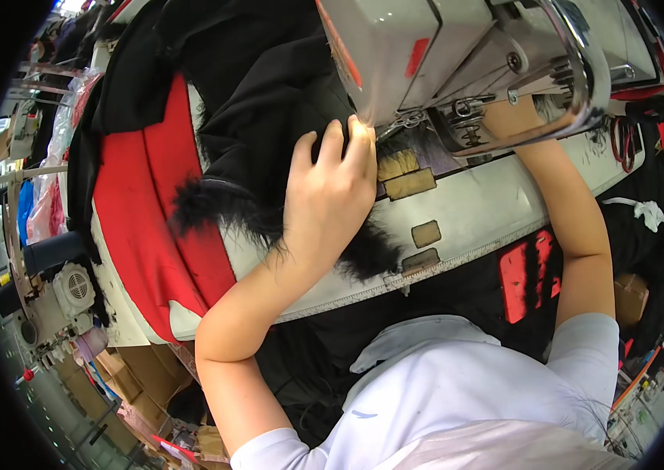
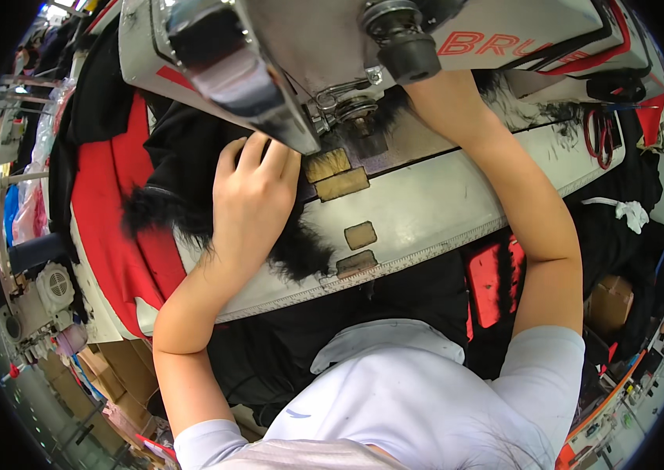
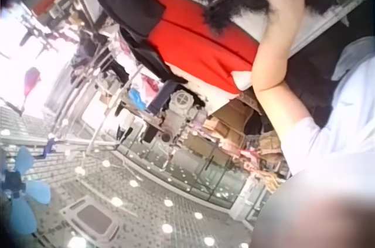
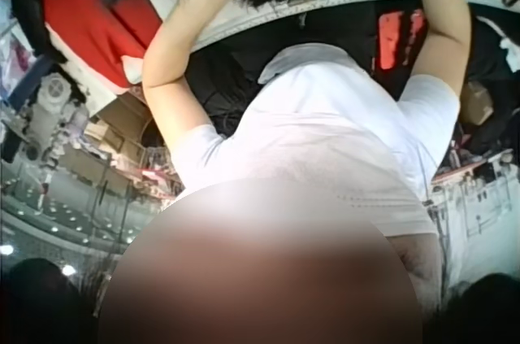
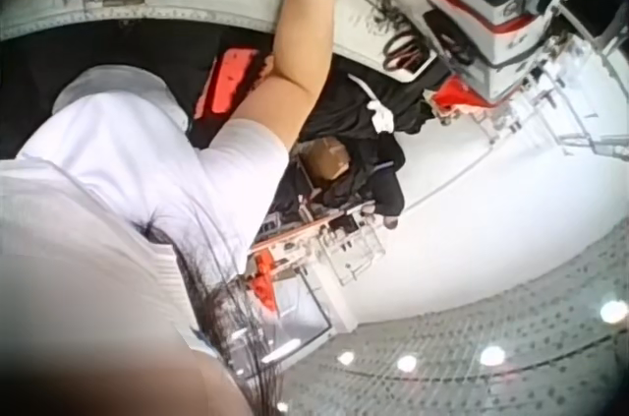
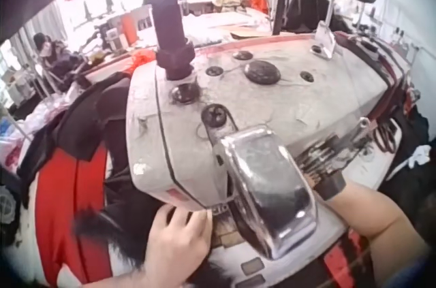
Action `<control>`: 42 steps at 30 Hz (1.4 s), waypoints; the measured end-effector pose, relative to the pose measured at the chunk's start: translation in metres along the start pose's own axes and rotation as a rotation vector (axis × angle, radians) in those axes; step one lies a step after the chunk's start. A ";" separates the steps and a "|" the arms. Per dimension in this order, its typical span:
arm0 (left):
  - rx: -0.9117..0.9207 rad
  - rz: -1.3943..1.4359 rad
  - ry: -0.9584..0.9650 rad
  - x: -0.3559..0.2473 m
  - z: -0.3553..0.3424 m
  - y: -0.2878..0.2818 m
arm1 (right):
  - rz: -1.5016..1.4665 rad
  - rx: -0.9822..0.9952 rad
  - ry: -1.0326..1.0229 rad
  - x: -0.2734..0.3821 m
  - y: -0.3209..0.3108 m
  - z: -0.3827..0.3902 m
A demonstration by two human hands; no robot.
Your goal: Sewing fur trim onto a black garment using an industrial sewing machine.
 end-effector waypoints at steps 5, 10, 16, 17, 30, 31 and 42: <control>-0.022 0.052 -0.014 0.005 -0.002 0.004 | 0.128 0.173 0.054 0.012 -0.011 -0.017; 0.006 -0.019 0.028 -0.001 -0.001 0.003 | 0.043 0.342 0.083 0.009 -0.003 -0.011; 0.010 0.091 0.007 0.006 -0.006 0.003 | 0.071 0.028 0.004 0.009 -0.011 -0.014; -0.009 0.054 -0.004 0.005 -0.005 0.004 | 0.064 0.038 0.016 0.006 -0.009 -0.014; -0.031 -0.105 -0.210 0.008 0.026 -0.008 | -0.382 0.259 -0.107 0.042 -0.024 -0.028; -0.029 -0.114 -0.210 0.007 0.025 -0.008 | -0.401 0.295 -0.126 0.042 -0.021 -0.030; -0.085 0.017 -0.021 -0.004 0.003 -0.006 | -0.219 0.161 -0.087 0.024 -0.013 -0.016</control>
Point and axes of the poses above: each hand's wrist, its own z-axis away from the middle knuckle, its own y-axis out of the palm, x = y × z, the point moved 7 cm from there along -z, towards the middle knuckle, and after that the axes turned 11 degrees about -z, right-handed, at the moved point
